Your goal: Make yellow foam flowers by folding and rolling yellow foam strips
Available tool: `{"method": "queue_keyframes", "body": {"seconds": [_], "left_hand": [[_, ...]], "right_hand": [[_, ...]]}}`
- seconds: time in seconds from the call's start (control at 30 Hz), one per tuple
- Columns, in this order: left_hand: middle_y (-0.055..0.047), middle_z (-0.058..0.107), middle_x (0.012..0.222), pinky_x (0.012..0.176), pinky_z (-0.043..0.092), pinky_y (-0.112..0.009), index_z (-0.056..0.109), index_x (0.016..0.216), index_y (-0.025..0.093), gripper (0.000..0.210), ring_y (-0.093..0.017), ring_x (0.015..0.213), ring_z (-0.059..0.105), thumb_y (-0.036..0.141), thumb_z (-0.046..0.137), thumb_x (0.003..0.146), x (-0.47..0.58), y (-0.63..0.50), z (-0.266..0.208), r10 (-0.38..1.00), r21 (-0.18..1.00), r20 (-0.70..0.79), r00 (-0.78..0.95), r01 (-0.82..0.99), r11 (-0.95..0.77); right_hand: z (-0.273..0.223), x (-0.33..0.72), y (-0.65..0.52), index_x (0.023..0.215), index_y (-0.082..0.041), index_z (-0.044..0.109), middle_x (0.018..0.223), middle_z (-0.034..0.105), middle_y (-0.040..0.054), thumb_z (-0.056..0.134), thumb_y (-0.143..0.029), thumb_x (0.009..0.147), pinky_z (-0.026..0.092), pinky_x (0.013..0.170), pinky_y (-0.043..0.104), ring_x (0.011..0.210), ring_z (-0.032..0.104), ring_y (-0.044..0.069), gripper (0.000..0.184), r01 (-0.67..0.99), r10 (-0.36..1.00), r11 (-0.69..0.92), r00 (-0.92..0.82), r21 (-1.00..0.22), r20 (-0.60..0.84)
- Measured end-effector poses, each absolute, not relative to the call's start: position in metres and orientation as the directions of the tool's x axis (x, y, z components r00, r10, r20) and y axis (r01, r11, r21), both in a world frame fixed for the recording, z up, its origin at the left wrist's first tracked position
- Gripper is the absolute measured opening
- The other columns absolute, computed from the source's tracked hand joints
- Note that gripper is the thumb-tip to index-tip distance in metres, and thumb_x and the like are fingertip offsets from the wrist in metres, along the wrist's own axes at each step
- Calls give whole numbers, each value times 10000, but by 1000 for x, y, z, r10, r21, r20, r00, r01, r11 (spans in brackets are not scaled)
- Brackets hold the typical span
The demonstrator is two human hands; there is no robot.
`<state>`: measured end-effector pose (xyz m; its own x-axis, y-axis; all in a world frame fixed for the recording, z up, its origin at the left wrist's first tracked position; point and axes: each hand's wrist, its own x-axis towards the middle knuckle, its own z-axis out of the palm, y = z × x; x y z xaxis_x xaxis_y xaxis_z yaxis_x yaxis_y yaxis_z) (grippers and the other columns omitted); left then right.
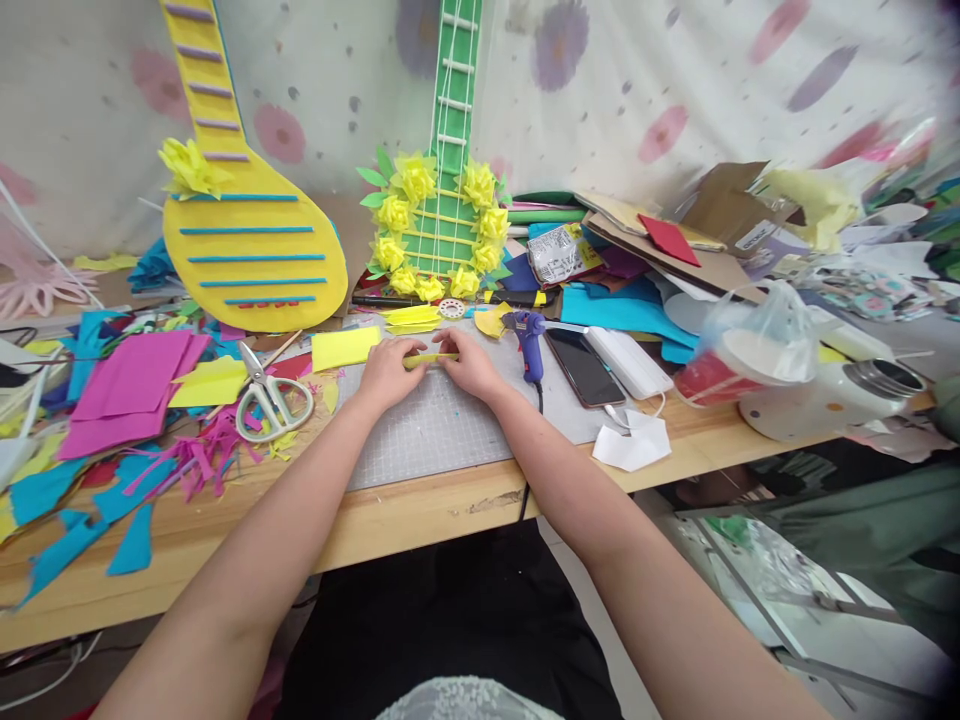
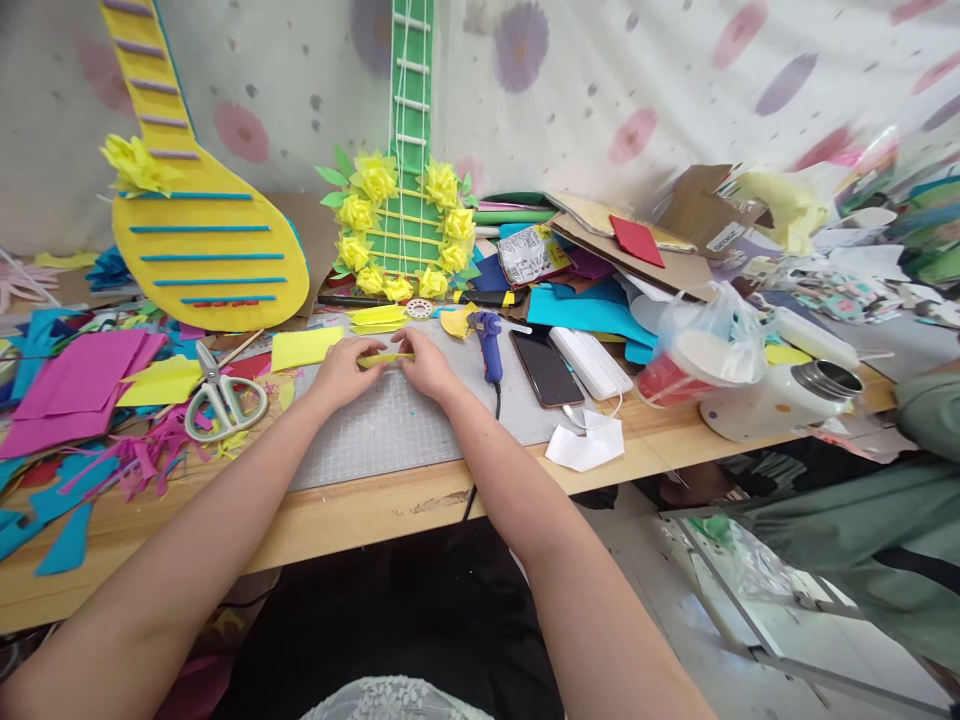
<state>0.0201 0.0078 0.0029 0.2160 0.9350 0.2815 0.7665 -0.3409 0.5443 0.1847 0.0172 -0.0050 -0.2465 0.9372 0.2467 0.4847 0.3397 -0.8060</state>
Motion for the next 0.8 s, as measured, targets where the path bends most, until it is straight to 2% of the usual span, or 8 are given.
{"method": "queue_keyframes", "body": {"seconds": [0.1, 0.17, 0.3, 0.4, 0.5, 0.63, 0.7, 0.8], "left_hand": [[-29, 705, 876, 775, 444, -319, 670, 817, 185, 162, -191, 820, 605, 299, 609, 719, 16, 9, 7, 969, 729, 159, 188, 640, -243], [-10, 694, 760, 687, 452, -291, 657, 742, 171, 189, -161, 701, 595, 351, 651, 684, 14, 9, 9, 984, 830, 51, 170, 541, -137], [-16, 700, 712, 702, 477, -272, 666, 734, 156, 280, -142, 677, 626, 402, 736, 619, 15, 7, 13, 985, 960, -96, 145, 277, 53], [-50, 719, 747, 712, 508, -282, 676, 773, 149, 304, -154, 702, 667, 398, 761, 620, 19, 5, 17, 961, 974, -218, 170, 104, 203], [-78, 727, 778, 650, 526, -273, 675, 754, 131, 258, -161, 686, 680, 336, 774, 631, 21, 3, 21, 934, 949, -314, 170, 41, 312], [-87, 734, 826, 607, 533, -233, 683, 776, 121, 197, -151, 710, 687, 276, 751, 675, 22, 0, 22, 940, 947, -313, 135, -24, 319], [-91, 735, 834, 596, 535, -226, 684, 784, 120, 194, -151, 714, 689, 276, 743, 686, 22, -1, 22, 940, 949, -306, 147, -30, 314], [-99, 735, 838, 583, 538, -232, 684, 800, 118, 194, -160, 706, 693, 275, 732, 697, 20, 0, 21, 935, 946, -317, 158, -15, 324]], "right_hand": [[-5, 184, 20, 1006, -212, 476, 850, 531, -15, 546, -127, 696, 446, 750, 285, 746, 524, 112, 330, 302, 947, 297, -217, -906, 238], [-6, 184, 21, 1031, -218, 451, 874, 527, -16, 580, -165, 689, 452, 711, 273, 693, 510, 94, 369, 209, 960, 253, -171, -944, 220], [-5, 182, 24, 1058, -226, 428, 918, 536, -2, 613, -205, 688, 471, 724, 279, 714, 522, 94, 414, 136, 974, 216, -105, -967, 203], [-3, 178, 26, 1062, -234, 415, 953, 549, 13, 630, -212, 689, 485, 775, 292, 805, 555, 113, 431, 122, 972, 231, -72, -965, 223], [-4, 174, 26, 1081, -236, 392, 966, 556, 19, 643, -250, 703, 494, 805, 303, 831, 582, 116, 454, 59, 980, 196, -25, -979, 195], [-6, 170, 23, 1092, -236, 367, 860, 587, -9, 693, -344, 677, 511, 737, 310, 753, 613, 127, 539, -54, 998, 45, -48, -998, 48], [-5, 169, 22, 1077, -231, 368, 762, 591, -38, 711, -338, 656, 508, 696, 300, 702, 616, 129, 554, -55, 996, 6, -85, -998, 11], [-3, 170, 21, 1035, -225, 370, 661, 573, -72, 699, -285, 652, 498, 656, 275, 654, 616, 124, 509, -24, 999, -1, -49, -1000, 0]]}}
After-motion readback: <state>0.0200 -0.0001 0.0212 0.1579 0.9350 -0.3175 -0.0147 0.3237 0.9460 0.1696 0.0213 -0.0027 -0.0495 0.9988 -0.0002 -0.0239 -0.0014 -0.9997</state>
